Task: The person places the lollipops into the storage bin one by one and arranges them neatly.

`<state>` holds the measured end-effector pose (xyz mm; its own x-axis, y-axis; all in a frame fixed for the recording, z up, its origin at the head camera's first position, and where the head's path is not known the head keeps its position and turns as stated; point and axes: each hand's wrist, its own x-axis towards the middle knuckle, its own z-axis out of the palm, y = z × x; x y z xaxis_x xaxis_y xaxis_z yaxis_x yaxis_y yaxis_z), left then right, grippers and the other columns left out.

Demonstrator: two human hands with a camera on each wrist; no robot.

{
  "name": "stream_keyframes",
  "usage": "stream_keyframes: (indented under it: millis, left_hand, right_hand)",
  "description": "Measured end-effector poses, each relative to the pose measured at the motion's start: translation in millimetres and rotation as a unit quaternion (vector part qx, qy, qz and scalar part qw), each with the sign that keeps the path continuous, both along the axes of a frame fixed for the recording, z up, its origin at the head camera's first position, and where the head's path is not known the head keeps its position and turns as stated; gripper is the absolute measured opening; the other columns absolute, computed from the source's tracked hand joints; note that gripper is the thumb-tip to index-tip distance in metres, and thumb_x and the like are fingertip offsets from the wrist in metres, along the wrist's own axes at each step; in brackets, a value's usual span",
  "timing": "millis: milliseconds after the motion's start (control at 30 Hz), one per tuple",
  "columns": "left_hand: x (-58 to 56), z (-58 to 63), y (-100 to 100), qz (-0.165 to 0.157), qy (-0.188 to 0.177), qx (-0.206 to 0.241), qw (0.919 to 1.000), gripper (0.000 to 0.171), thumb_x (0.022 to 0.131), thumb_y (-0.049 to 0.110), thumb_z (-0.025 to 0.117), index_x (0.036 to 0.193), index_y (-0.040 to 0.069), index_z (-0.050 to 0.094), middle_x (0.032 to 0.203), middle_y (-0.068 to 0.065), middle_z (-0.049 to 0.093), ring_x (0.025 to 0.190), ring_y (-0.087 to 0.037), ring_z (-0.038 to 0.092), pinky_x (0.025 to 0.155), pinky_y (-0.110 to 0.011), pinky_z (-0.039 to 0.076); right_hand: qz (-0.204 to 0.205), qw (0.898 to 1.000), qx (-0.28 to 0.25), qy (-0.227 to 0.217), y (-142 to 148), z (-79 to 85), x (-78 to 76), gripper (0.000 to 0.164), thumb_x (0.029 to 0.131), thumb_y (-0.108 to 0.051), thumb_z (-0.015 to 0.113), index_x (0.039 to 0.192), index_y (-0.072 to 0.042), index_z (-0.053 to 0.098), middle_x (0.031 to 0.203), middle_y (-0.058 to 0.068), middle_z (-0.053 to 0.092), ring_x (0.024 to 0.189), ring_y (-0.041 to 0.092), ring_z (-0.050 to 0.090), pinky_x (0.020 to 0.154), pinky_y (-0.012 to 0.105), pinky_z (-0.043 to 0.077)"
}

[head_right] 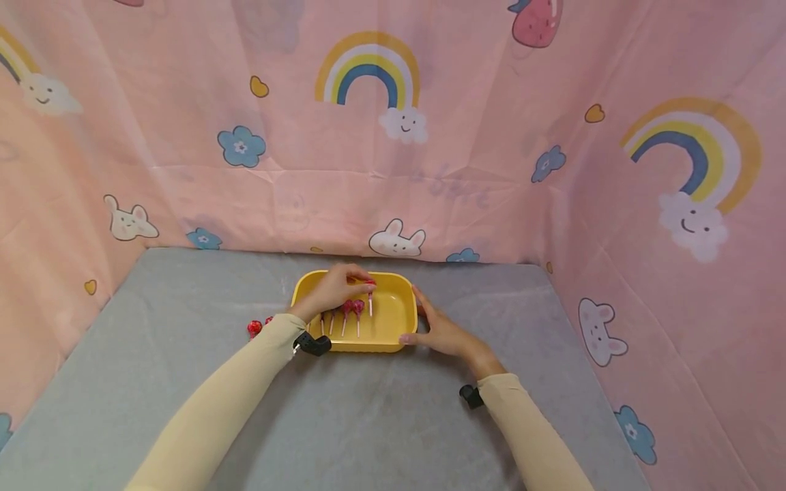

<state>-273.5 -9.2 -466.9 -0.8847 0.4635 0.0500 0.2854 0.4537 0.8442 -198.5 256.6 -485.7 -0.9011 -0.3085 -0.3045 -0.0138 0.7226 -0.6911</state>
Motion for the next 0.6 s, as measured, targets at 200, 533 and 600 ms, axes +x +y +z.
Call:
stream_keyframes:
  millis: [200, 533, 600]
  left_hand:
    - [0.3, -10.4, 4, -0.013, -0.063, 0.025, 0.9976, 0.025, 0.091, 0.031, 0.072, 0.11, 0.015, 0.072, 0.098, -0.005, 0.069, 0.064, -0.037, 0.066, 0.055, -0.04, 0.059]
    - [1.3, -23.0, 7, -0.007, -0.064, 0.022, 0.9977, 0.026, 0.091, 0.029, 0.072, 0.109, 0.01, 0.072, 0.085, -0.009, 0.072, 0.056, -0.019, 0.06, 0.052, -0.026, 0.053]
    - [1.2, -25.0, 8, -0.006, -0.066, 0.025, 0.9975, 0.026, 0.091, 0.028, 0.072, 0.109, 0.009, 0.073, 0.085, -0.008, 0.072, 0.056, -0.018, 0.059, 0.052, -0.025, 0.053]
  right_hand:
    - [0.003, 1.0, 0.0, 0.002, 0, 0.6, 1.4, 0.112, 0.083, -0.051, 0.075, 0.157, -0.041, -0.009, 0.16, 0.016, 0.032, 0.152, 0.039, 0.022, 0.12, 0.069, 0.013]
    - [-0.001, 1.0, -0.001, 0.002, -2, 1.8, 2.9, 0.113, 0.083, -0.051, 0.075, 0.157, -0.041, -0.009, 0.161, 0.017, 0.032, 0.152, 0.039, 0.022, 0.121, 0.067, 0.014]
    - [-0.001, 1.0, -0.005, 0.004, -1, 1.1, 2.6, 0.114, 0.083, -0.049, 0.076, 0.158, -0.039, -0.009, 0.162, 0.016, 0.028, 0.153, 0.039, 0.019, 0.121, 0.067, 0.012]
